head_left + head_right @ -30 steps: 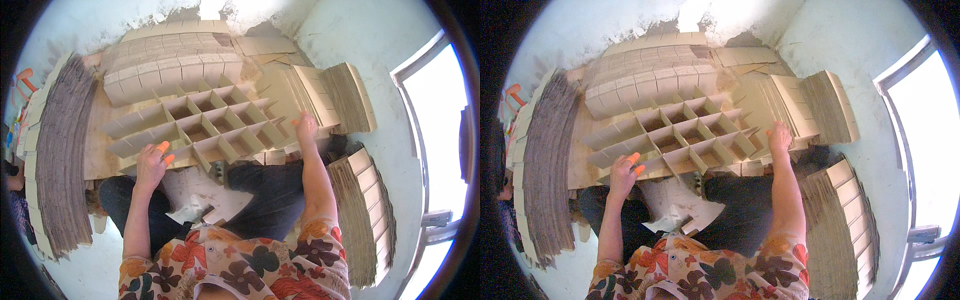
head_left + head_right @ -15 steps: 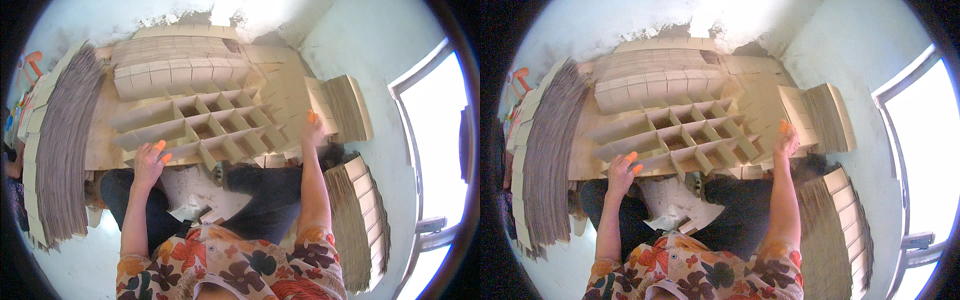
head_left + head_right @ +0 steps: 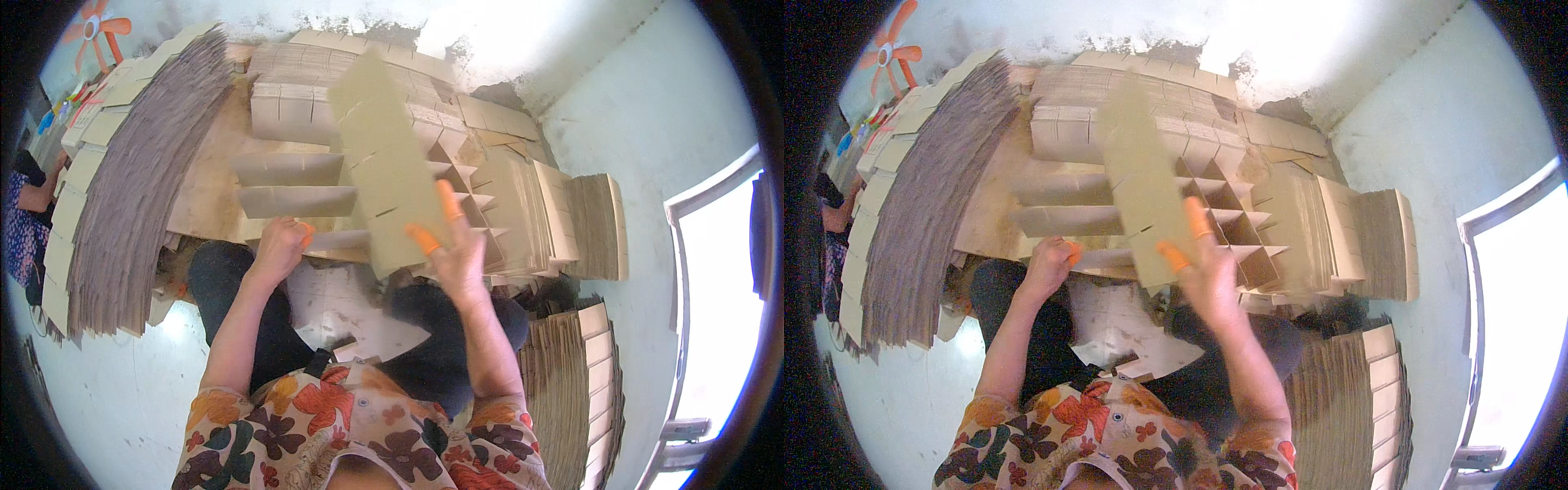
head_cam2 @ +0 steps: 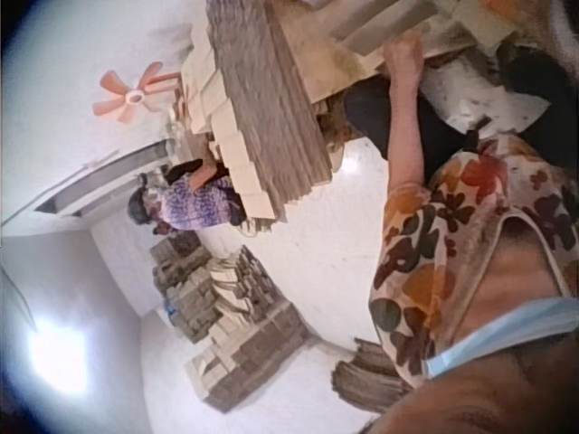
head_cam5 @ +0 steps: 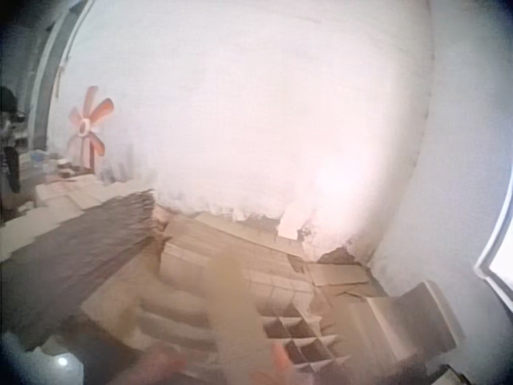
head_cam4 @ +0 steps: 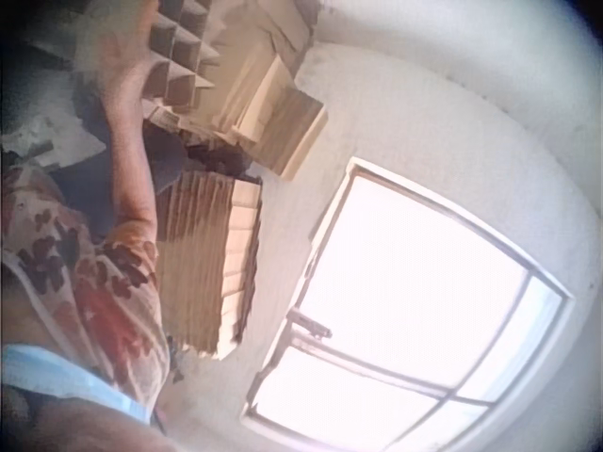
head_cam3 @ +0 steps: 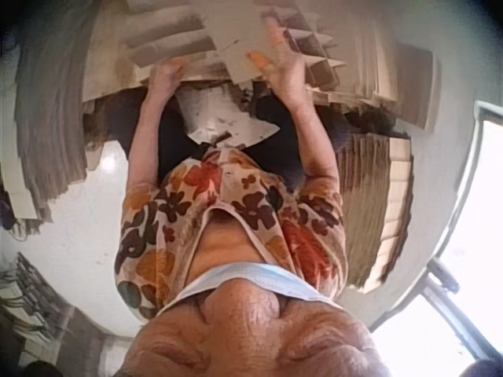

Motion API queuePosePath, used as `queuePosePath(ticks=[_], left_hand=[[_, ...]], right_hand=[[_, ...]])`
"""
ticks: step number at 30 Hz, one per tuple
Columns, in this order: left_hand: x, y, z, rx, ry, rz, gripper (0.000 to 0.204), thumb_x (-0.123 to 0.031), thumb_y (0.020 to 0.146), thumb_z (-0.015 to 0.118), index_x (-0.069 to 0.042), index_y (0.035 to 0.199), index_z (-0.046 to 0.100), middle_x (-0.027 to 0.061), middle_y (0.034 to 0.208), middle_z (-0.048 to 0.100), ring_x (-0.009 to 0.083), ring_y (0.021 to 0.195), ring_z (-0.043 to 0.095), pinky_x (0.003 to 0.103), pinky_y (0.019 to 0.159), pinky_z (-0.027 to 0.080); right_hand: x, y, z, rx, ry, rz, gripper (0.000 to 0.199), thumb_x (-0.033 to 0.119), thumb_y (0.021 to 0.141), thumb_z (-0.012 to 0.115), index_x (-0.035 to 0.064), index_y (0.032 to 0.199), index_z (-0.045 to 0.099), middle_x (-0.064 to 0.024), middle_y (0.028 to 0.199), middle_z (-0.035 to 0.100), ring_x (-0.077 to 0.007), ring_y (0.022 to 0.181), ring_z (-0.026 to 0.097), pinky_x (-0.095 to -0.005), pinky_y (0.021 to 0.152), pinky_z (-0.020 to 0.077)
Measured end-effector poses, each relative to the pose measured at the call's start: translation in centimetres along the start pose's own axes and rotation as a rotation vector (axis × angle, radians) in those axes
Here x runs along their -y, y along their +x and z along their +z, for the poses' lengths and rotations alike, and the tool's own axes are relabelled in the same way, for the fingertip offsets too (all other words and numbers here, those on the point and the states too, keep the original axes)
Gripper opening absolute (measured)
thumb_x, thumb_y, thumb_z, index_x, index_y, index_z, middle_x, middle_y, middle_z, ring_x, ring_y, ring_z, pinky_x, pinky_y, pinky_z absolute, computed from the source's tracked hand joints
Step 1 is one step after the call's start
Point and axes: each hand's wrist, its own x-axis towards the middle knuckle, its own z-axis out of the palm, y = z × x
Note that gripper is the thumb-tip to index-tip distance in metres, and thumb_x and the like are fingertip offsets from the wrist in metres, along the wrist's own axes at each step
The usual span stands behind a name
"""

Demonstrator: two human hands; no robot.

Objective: The person sits on the floor and folds pre-cut cardboard sheets into a grid-like structure. They repeatedly pick up flat sheets, fold them along scored lines, and place the finished units into a growing stack.

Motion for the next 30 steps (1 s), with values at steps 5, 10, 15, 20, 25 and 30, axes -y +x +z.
queuePosePath(ticks=[5, 10, 15, 20, 25, 30], left_hand=[[-0.2, 0.1, -0.3, -0.038, -0.031, -0.003, 0.010, -0.002, 0.068, 0.068, -0.003, 0.076, 0.063, 0.0150, 0.069, 0.059, 0.0344, 0.072, 0.058, 0.043, 0.065, 0.046], [-0.2, 0.4, -0.3, -0.042, 0.030, 0.010, 0.008, -0.001, 0.068, 0.067, -0.003, 0.071, 0.059, 0.0154, 0.064, 0.054, 0.0341, 0.069, 0.056, 0.044, 0.063, 0.045], [-0.2, 0.7, -0.3, -0.023, 0.035, -0.012, 0.007, -0.001, 0.069, 0.067, -0.004, 0.073, 0.061, 0.0155, 0.065, 0.055, 0.0349, 0.069, 0.056, 0.044, 0.062, 0.045], [0.3, 1.0, -0.2, -0.012, 0.022, 0.009, 0.013, -0.003, 0.071, 0.069, -0.006, 0.083, 0.066, 0.0156, 0.069, 0.056, 0.0357, 0.069, 0.056, 0.045, 0.061, 0.045], [0.7, 1.1, 0.0, 0.006, 0.013, -0.033, 0.013, -0.002, 0.070, 0.069, -0.005, 0.082, 0.067, 0.0153, 0.069, 0.055, 0.0350, 0.069, 0.055, 0.044, 0.062, 0.046], [1.0, 1.4, 0.5, 0.026, 0.033, -0.066, 0.006, 0.001, 0.071, 0.061, -0.003, 0.075, 0.063, 0.0183, 0.075, 0.057, 0.0363, 0.074, 0.056, 0.045, 0.066, 0.046]], right_hand=[[1.6, -0.5, 4.0, 0.207, 0.145, -0.004, 0.069, 0.006, 0.082, 0.067, 0.0049, 0.142, 0.033, -0.0259, 0.095, 0.064, -0.0361, 0.085, 0.066, -0.0369, 0.071, 0.0518], [2.1, 0.0, 5.5, 0.247, 0.081, 0.037, 0.067, 0.006, 0.081, 0.068, -0.0025, 0.138, 0.036, -0.0223, 0.108, 0.063, -0.0256, 0.091, 0.067, -0.0296, 0.078, 0.0509], [2.3, 0.6, 5.7, 0.237, 0.064, 0.061, 0.068, 0.005, 0.080, 0.068, -0.0027, 0.139, 0.035, -0.0231, 0.109, 0.063, -0.0275, 0.092, 0.067, -0.0302, 0.078, 0.0509], [1.1, 0.4, 6.9, 0.301, 0.062, 0.015, 0.066, 0.004, 0.080, 0.066, -0.0006, 0.138, 0.036, -0.0243, 0.099, 0.064, -0.0348, 0.088, 0.066, -0.0332, 0.075, 0.0511], [0.6, 1.2, 8.5, 0.414, 0.073, 0.064, 0.060, 0.003, 0.079, 0.065, 0.0020, 0.135, 0.043, -0.0268, 0.088, 0.063, -0.0427, 0.082, 0.061, -0.0391, 0.068, 0.0500], [-1.4, 0.6, 11.2, 0.415, 0.029, -0.062, 0.061, 0.003, 0.078, 0.065, 0.0013, 0.134, 0.042, -0.0269, 0.079, 0.061, -0.0423, 0.074, 0.061, -0.0432, 0.063, 0.0487]])
